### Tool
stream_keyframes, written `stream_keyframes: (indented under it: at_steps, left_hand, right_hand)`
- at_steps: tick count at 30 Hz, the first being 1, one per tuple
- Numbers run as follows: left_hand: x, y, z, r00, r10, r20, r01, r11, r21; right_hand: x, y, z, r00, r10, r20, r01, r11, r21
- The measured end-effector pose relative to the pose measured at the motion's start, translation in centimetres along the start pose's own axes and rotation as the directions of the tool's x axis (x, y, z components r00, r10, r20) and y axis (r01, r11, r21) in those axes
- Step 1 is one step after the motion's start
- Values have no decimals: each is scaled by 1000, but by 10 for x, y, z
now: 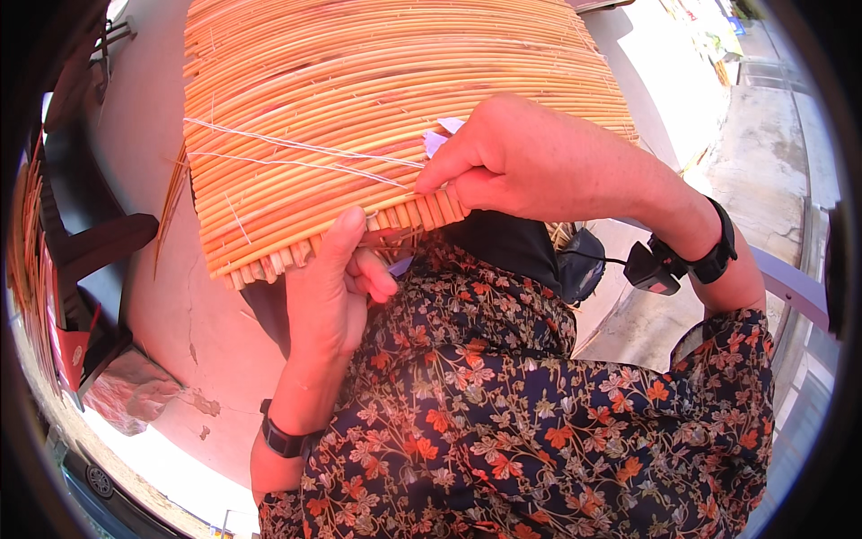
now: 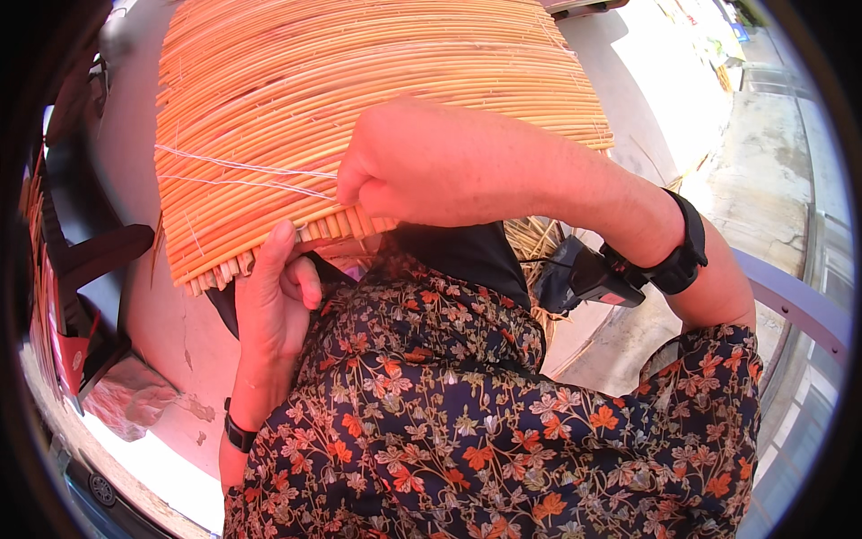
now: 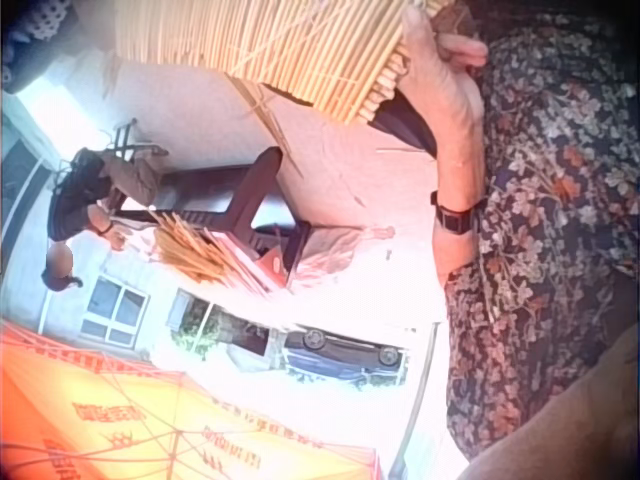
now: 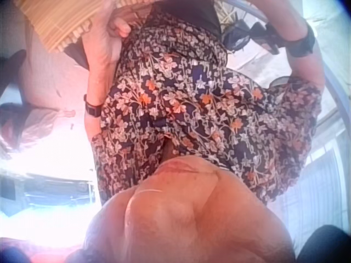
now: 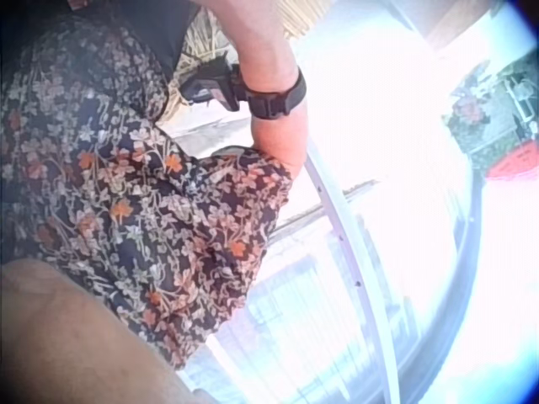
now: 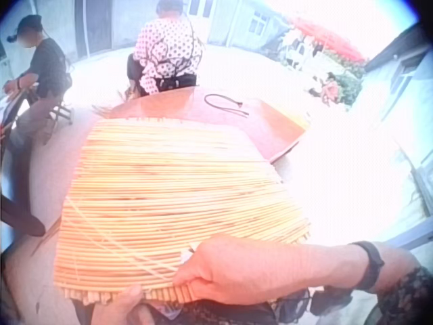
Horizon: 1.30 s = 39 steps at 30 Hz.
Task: The person sits on the ground and weaves a bamboo mat by hand. They hold a partially completed mat and use a needle with white thread to stitch the bamboo strips together, securing the edges and structure.
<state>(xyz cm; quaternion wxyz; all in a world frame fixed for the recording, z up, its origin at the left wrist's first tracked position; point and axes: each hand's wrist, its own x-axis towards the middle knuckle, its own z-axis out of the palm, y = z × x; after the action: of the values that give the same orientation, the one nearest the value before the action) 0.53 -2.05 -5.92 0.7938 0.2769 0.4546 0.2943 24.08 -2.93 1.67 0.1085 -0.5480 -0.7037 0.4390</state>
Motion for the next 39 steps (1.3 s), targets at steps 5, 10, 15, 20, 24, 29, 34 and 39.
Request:
stream_keyframes:
  at_steps: [5,10,15,20,24,29,34,39]
  left_hand:
    - [2,-4,-3,1000,-10,-11,10,1000,-6]
    - [1,-7,-1,998,-33,-54,33,999,-3]
    - [-2,-4,2,999,-10,-48,9,1000,-3]
    - [-3,-4,1,999,17,-37,-17,1000,-3]
    - [-3,-6,0,999,13,-39,-14,1000,-14]
    - [-3,-3,3,999,2,-41,-4,999,-41]
    - [0,-4,4,999,-15,-36,14,999,-41]
    - [-4,4,5,988,-156,4,156,987,-45]
  right_hand:
    - [3,-6,2,998,67,-7,-67,998,8]
    - [8,-4,0,1000,2,16,-1,998,-65]
    - [14,-18,-12,998,26,52,-13,971,-239]
    - [23,-31,-17,992,12,126,37,922,-385]
    - [16,-18,-2,997,-72,15,73,937,-343]
    - [17,-21,0,998,-59,26,64,921,-385]
    - [20,-12,12,986,-165,23,158,883,-442]
    - [25,-1,11,993,-112,24,114,934,-339]
